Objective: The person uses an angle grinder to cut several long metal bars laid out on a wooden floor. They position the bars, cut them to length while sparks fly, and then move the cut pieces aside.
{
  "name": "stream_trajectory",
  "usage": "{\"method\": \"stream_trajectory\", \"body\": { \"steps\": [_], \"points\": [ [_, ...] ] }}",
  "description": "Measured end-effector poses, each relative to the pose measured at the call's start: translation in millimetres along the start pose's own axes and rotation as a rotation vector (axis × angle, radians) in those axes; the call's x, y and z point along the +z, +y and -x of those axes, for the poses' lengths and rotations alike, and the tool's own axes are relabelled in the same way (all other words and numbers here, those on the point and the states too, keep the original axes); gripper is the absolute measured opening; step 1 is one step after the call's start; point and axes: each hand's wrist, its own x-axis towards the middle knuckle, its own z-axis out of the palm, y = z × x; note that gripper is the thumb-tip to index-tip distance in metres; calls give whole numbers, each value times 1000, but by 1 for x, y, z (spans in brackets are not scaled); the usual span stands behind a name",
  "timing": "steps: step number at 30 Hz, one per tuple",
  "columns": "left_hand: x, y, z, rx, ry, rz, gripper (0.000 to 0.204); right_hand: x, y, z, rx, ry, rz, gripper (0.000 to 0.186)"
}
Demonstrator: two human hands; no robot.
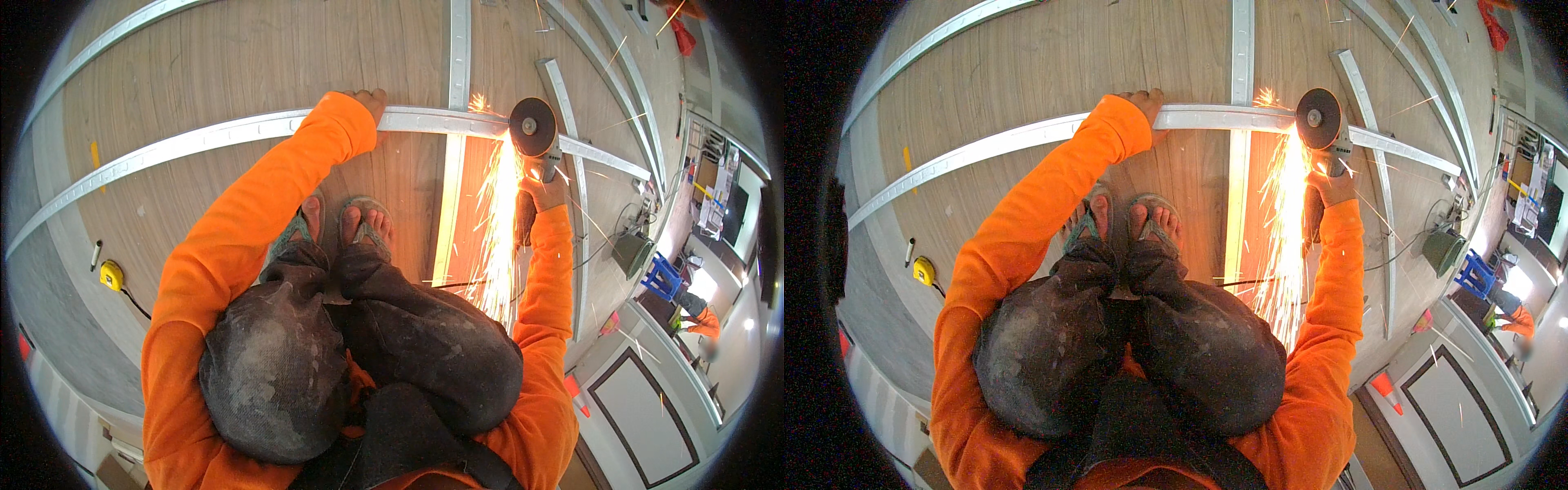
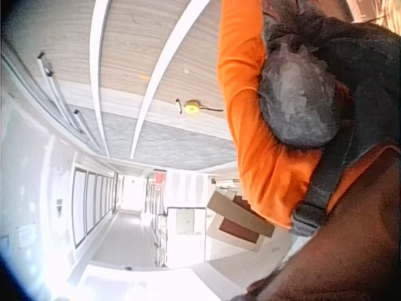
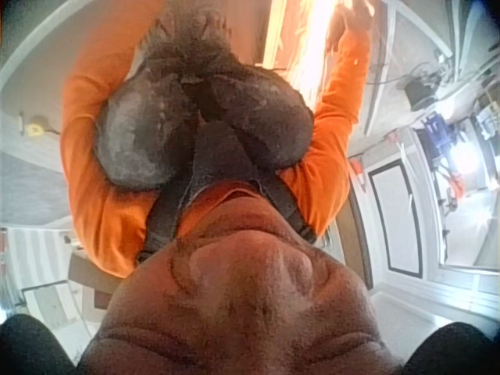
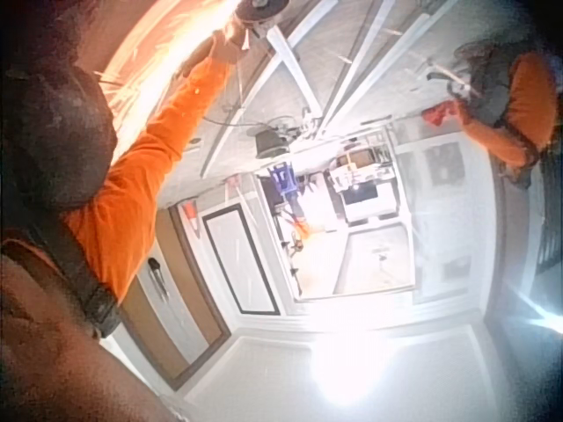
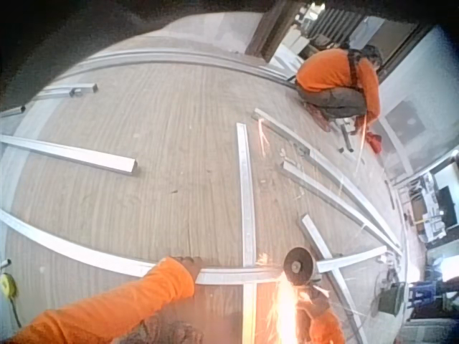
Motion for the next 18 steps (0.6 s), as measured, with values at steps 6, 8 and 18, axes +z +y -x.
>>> {"method": "stream_trajectory", "body": {
  "steps": [6,8,18],
  "points": [
    [-9,4,1,-47,-55,11,46,-3,7,-9,65,-27,1,52],
    [-5,3,0,-45,-37,8,45,-7,9,-14,99,-35,-1,52],
    [2,-2,-1,35,35,-37,51,-5,5,-3,-66,-33,34,49]
  ]
}}
